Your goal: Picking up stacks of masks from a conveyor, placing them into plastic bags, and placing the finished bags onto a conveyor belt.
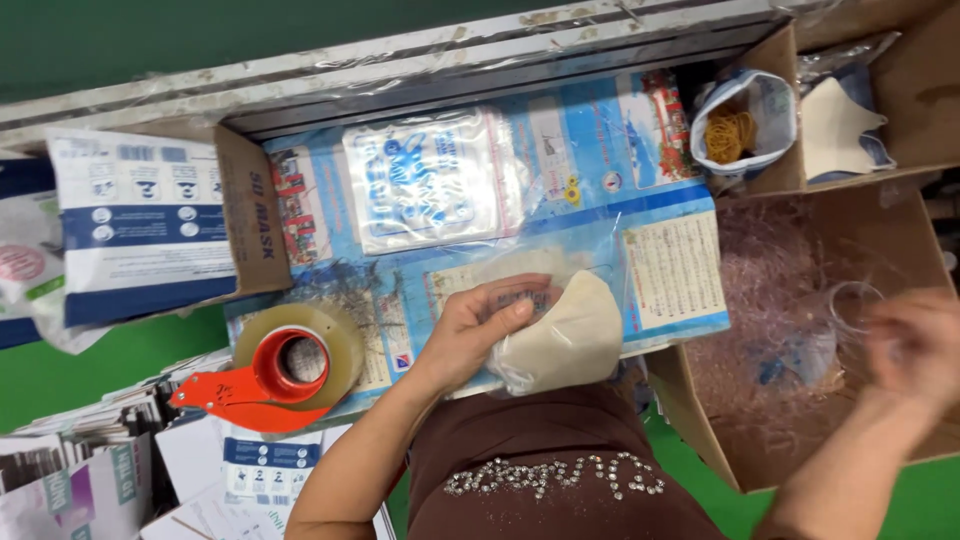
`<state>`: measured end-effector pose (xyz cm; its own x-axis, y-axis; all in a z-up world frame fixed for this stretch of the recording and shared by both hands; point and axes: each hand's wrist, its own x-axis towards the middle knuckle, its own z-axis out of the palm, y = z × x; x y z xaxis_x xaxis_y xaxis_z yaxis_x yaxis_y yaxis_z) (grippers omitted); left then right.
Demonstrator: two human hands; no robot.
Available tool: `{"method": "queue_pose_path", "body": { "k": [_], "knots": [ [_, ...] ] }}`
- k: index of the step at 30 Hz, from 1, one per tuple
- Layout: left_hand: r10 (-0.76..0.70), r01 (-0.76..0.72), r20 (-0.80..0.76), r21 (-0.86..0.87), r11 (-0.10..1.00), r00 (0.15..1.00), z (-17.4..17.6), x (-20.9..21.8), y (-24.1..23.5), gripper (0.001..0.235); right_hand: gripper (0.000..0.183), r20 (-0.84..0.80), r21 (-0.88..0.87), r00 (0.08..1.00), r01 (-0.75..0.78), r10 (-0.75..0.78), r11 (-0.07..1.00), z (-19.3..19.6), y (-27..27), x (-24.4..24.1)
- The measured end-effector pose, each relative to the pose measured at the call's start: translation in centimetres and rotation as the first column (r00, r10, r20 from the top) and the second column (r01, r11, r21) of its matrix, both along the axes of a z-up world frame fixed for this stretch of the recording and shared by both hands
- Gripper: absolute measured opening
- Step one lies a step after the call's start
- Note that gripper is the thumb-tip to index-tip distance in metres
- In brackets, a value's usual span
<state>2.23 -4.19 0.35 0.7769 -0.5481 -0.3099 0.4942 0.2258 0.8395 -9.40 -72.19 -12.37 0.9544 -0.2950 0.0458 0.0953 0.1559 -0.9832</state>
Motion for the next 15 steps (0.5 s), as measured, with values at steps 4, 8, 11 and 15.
{"method": "queue_pose_path", "body": {
  "k": [4,8,11,15],
  "knots": [
    [-0.023,0.022,-0.015,-0.064,0.998,1.000,0.5,0.2,-1.6,0.047,0.008,-0.300,-0.324,0.952,-0.036,-0.066,0.945,-4.6,4.2,-3.8],
    [-0.085,0.081,-0.065,-0.074,0.994,0.994,1.5,-0.8,-3.2,0.048,0.016,-0.581,-0.526,0.784,-0.158,-0.217,0.836,-0.2,19.3,-2.1],
    [-0.106,0.098,-0.095,-0.078,0.992,0.990,3.0,-0.8,-4.2,0.051,0.038,-0.431,0.014,0.845,-0.345,0.317,0.938,8.3,29.6,5.1],
    [-0.087,0.067,-0.164,-0.122,0.990,0.983,3.2,-2.2,-3.0,0.051,0.053,-0.483,0.335,0.748,-0.323,0.456,0.885,11.4,35.2,8.4]
  ]
}}
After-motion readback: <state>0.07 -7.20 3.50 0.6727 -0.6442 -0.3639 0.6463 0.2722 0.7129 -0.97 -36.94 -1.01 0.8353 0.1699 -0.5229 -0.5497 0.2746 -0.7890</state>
